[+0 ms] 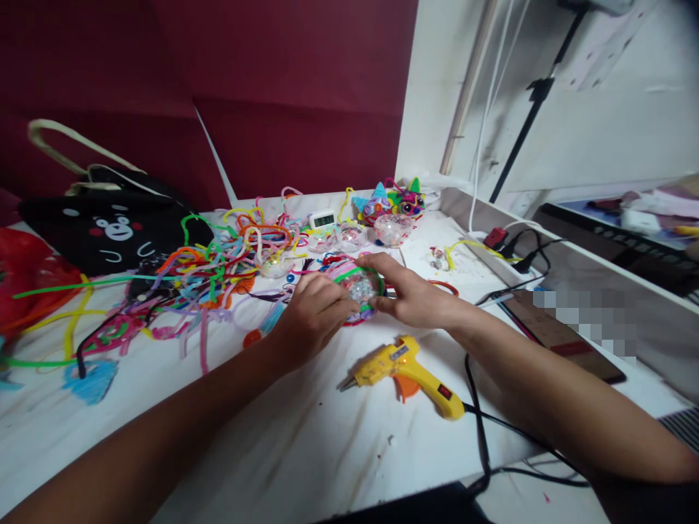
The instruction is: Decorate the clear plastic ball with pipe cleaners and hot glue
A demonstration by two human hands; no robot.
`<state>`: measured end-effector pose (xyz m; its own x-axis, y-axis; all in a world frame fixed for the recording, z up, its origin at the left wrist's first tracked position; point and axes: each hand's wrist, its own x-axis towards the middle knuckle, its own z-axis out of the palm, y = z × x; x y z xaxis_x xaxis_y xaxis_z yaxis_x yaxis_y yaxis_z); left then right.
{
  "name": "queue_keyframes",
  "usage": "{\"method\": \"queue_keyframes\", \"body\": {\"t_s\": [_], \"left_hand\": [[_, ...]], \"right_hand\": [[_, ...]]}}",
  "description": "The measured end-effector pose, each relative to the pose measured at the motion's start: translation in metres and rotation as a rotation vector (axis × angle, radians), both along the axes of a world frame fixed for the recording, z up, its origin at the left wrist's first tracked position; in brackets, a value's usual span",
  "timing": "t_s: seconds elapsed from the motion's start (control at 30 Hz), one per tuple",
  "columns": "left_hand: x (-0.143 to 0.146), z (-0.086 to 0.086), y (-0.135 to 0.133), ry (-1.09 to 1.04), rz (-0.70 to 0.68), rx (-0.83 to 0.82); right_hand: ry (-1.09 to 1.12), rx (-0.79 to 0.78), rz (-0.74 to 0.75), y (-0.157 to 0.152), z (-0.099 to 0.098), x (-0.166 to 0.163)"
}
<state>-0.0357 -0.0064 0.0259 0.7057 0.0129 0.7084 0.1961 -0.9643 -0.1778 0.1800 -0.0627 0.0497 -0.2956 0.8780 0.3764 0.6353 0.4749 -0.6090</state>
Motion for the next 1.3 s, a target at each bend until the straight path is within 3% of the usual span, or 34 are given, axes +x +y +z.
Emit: {"method": "queue_keyframes", "body": {"t_s": [0.2, 0.47, 0.73, 1.3], "left_hand": [[-0.001, -0.002, 0.000, -0.005, -0.006, -0.032], [-0.003, 0.001, -0.004, -0.001, 0.006, -0.115], [-0.002, 0.003, -0.005, -0.008, -0.001, -0.098], [-0.002, 0.001, -0.005, -0.044, -0.012, -0.090]], "right_hand": [[0.012, -0.035, 0.100, 0.003, 0.000, 0.012], [0.020, 0.021, 0.101, 0.003, -0.003, 0.012], [-0.044, 0.065, 0.138, 0.004, -0.002, 0.016], [0.017, 0.124, 0.089, 0.006, -0.010, 0.010]]}}
